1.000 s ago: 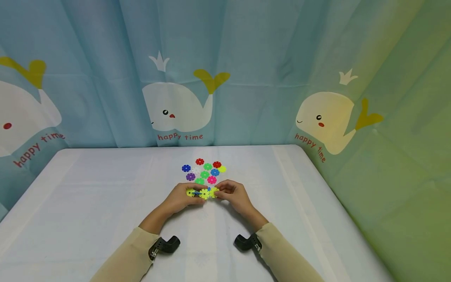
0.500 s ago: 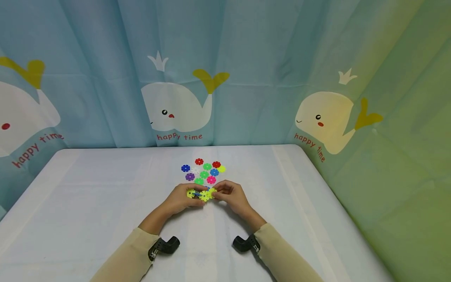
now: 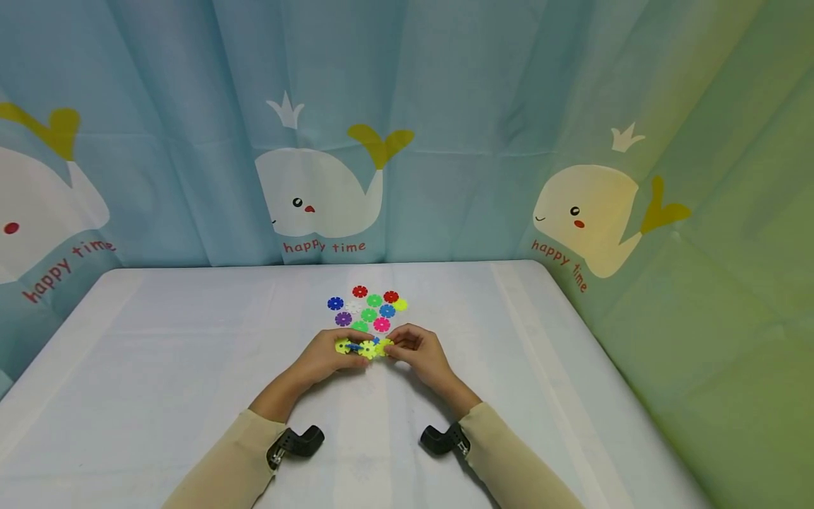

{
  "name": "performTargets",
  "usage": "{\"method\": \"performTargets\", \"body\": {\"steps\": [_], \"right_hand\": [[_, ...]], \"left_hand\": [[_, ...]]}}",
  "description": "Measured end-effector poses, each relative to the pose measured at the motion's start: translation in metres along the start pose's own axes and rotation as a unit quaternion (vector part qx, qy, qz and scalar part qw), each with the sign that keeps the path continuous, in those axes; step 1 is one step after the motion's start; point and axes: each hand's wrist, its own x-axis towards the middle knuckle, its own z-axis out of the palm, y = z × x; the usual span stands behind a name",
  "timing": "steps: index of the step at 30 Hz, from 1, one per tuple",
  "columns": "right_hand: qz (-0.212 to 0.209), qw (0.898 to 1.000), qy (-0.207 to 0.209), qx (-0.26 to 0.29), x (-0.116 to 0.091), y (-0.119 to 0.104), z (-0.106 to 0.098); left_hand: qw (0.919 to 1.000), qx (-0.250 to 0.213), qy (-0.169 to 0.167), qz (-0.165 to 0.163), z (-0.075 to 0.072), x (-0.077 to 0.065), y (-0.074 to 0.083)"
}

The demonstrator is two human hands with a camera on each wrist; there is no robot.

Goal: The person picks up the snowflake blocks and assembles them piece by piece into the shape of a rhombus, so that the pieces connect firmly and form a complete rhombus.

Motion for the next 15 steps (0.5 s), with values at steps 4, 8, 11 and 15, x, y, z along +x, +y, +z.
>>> {"method": "performTargets", "body": {"steps": [4,8,11,15], "right_hand": [[0.004,1.000,0.003,-0.002,0.000,0.000,0.000],[0.005,1.000,-0.001,-0.004,0.000,-0.002,0.001],[0.004,1.000,-0.008,-0.009,-0.001,-0.009,0.001],[0.002,1.000,-0.013,-0.017,-0.006,-0.025,0.004]], "left_hand": [[1.0000,-0.006,0.006,-0.002,0.000,0.000,0.001],[1.0000,-0.006,0.005,-0.004,0.000,-0.001,0.002],[0.9999,0.013,-0.003,0.003,0.000,-0.001,0.002],[0.9992,0.037,-0.012,0.012,0.001,-0.002,0.002]]}}
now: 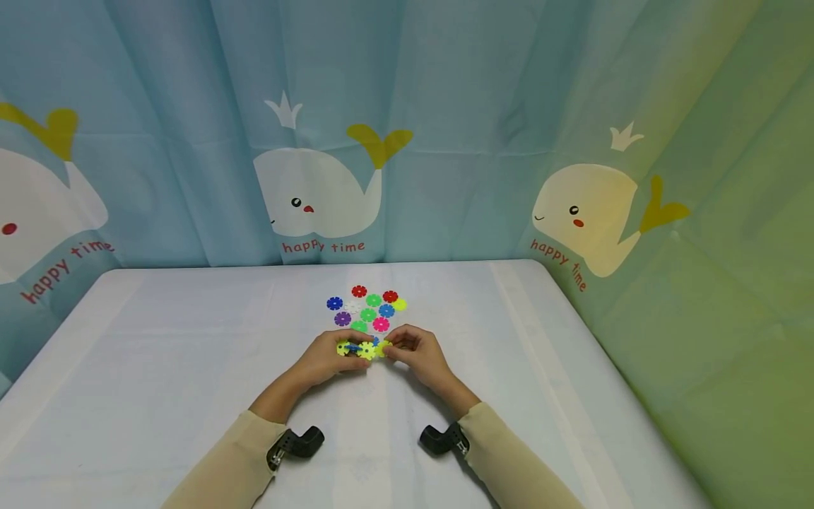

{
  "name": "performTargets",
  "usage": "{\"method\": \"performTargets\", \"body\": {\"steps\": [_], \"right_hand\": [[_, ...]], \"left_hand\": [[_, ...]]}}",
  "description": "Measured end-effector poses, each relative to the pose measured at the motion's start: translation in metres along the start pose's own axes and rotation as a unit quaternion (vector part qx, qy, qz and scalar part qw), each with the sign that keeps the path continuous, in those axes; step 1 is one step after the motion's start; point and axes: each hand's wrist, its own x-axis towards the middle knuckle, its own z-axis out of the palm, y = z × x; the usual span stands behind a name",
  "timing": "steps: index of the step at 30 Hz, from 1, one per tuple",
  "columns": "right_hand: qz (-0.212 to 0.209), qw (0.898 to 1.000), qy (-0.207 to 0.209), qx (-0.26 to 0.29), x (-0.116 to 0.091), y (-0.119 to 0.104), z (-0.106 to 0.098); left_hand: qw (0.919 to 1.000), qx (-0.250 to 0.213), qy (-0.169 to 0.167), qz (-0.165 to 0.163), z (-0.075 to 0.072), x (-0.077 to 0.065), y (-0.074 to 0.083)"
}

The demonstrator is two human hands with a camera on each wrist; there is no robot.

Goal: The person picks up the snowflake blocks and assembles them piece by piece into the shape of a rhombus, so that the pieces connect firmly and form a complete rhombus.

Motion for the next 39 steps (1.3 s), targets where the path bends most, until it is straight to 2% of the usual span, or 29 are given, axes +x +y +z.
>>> {"method": "performTargets", "body": {"steps": [2,7,16,33,39], "right_hand": [[-0.007,1.000,0.000,0.000,0.000,0.002,0.000],[-0.010,1.000,0.009,-0.003,0.005,0.023,-0.003],[-0.010,1.000,0.020,0.011,0.006,0.024,-0.002],[0.005,1.000,0.015,0.016,0.006,0.024,-0.002],[0.020,0.999,0.016,0.018,0.006,0.022,-0.002]], "left_hand": [[1.0000,0.004,0.000,0.001,0.000,0.000,0.000],[0.9999,0.011,0.006,0.001,0.000,-0.001,0.001],[0.9989,0.017,0.034,-0.028,0.003,0.002,0.001],[0.9996,-0.010,0.022,0.014,0.003,-0.001,0.002],[0.9992,-0.030,0.026,0.010,0.004,0.000,0.003]]}}
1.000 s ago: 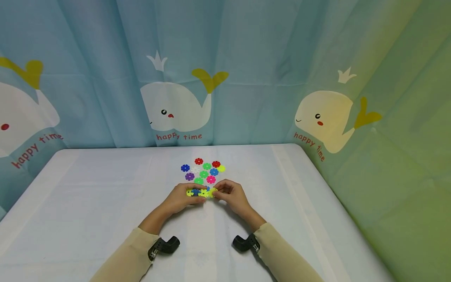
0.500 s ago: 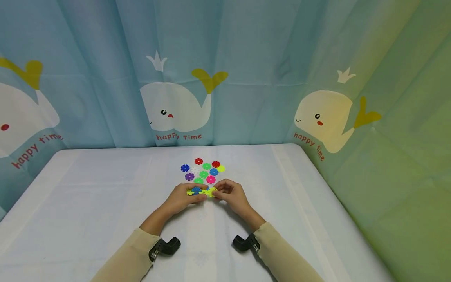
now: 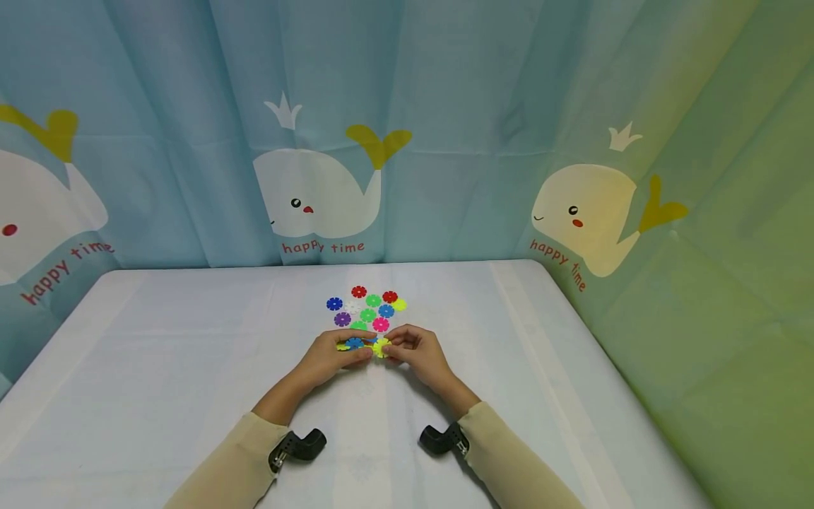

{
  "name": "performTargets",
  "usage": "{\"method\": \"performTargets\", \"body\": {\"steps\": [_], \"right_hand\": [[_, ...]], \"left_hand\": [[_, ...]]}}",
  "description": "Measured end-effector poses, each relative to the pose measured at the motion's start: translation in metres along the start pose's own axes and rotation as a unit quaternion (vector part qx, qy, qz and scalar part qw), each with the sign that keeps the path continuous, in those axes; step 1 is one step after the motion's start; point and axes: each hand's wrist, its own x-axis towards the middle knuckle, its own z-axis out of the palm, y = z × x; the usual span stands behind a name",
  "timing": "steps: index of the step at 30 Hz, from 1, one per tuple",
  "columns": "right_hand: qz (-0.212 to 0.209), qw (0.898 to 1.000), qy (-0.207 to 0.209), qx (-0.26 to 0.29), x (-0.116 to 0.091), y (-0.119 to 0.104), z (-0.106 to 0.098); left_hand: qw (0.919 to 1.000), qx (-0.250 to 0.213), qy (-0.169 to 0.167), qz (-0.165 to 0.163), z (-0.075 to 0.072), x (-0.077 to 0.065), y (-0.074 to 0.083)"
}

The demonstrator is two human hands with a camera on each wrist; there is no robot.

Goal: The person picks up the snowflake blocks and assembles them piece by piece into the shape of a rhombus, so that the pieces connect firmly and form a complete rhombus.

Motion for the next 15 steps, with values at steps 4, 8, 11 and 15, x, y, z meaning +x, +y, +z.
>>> {"method": "performTargets", "body": {"steps": [4,8,11,15], "right_hand": [[0.006,1.000,0.005,0.000,0.0010,0.0001,0.0005],[0.005,1.000,0.006,0.006,0.0021,0.0014,0.0015],[0.006,1.000,0.005,0.011,0.0025,0.0021,0.0019],[0.014,1.000,0.010,0.013,0.0029,0.0019,0.0030]], "left_hand": [[1.0000,-0.004,0.004,-0.003,0.0009,0.0009,-0.0003],[0.9999,-0.004,0.011,-0.009,0.0011,0.0008,0.0005],[0.9998,-0.004,0.013,-0.014,0.0013,0.0005,0.0013],[0.9996,-0.011,0.015,-0.021,0.0013,0.0005,0.0018]]}}
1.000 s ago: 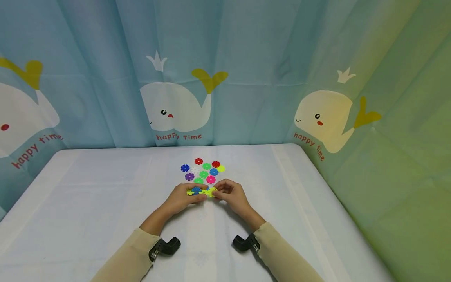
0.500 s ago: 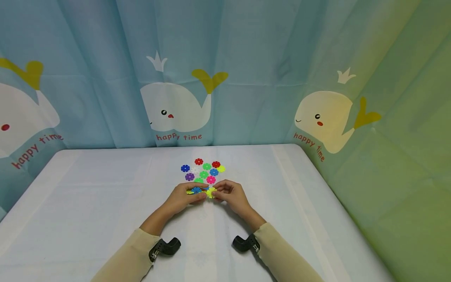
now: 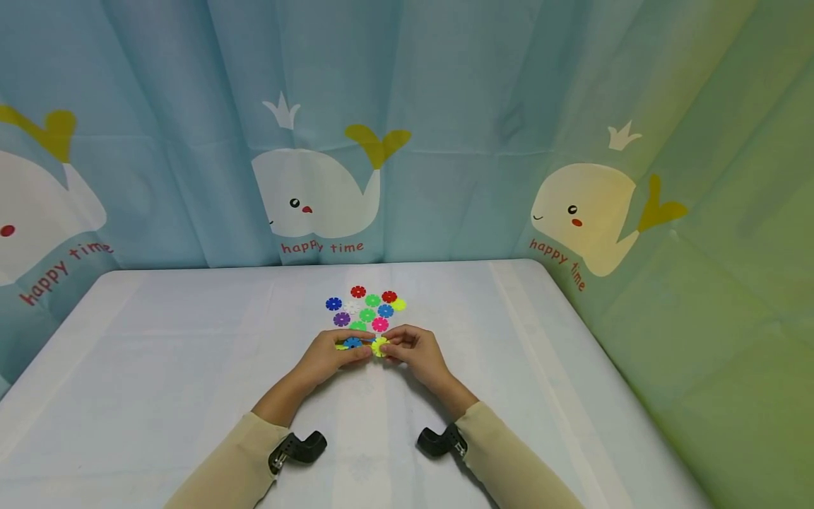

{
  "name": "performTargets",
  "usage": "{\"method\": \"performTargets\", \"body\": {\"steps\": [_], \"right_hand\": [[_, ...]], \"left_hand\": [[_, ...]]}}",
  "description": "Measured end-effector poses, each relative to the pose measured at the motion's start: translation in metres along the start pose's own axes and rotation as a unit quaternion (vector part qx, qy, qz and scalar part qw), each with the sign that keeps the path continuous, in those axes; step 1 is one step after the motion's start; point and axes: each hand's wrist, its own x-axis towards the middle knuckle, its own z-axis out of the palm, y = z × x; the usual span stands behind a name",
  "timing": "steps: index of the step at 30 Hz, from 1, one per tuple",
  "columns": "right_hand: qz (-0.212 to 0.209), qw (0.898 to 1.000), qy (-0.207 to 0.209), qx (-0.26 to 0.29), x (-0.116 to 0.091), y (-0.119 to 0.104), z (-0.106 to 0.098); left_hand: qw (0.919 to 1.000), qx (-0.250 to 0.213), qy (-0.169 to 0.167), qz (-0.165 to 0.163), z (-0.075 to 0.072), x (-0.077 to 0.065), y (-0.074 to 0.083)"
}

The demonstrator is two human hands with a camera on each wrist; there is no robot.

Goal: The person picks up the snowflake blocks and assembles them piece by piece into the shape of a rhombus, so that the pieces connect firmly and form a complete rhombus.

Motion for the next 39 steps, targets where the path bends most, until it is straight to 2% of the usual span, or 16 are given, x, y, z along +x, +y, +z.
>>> {"method": "performTargets", "body": {"steps": [15,20,23,30,35,39], "right_hand": [[0.016,1.000,-0.002,0.001,-0.0021,-0.0015,0.0035],[0.008,1.000,0.003,0.001,-0.0026,-0.0002,0.0019],[0.003,1.000,0.010,0.001,-0.0023,-0.0001,0.0017],[0.018,1.000,0.016,0.009,-0.0011,-0.0008,0.0012],[0.016,1.000,0.003,0.001,-0.0005,-0.0005,0.0007],[0.020,1.000,-0.001,-0.015,-0.0007,-0.0021,0.0008]], "left_hand": [[0.9996,-0.018,-0.004,-0.022,0.0011,-0.0017,0.0035],[0.9959,-0.075,-0.038,-0.034,-0.0005,-0.0004,0.0036],[0.9935,-0.090,-0.066,-0.022,-0.0030,0.0001,0.0030],[0.9955,-0.023,-0.091,-0.003,-0.0046,-0.0013,0.0035],[0.9943,-0.021,-0.104,0.007,-0.0047,-0.0009,0.0025],[0.9945,-0.038,-0.097,-0.005,-0.0048,-0.0007,0.0020]]}}
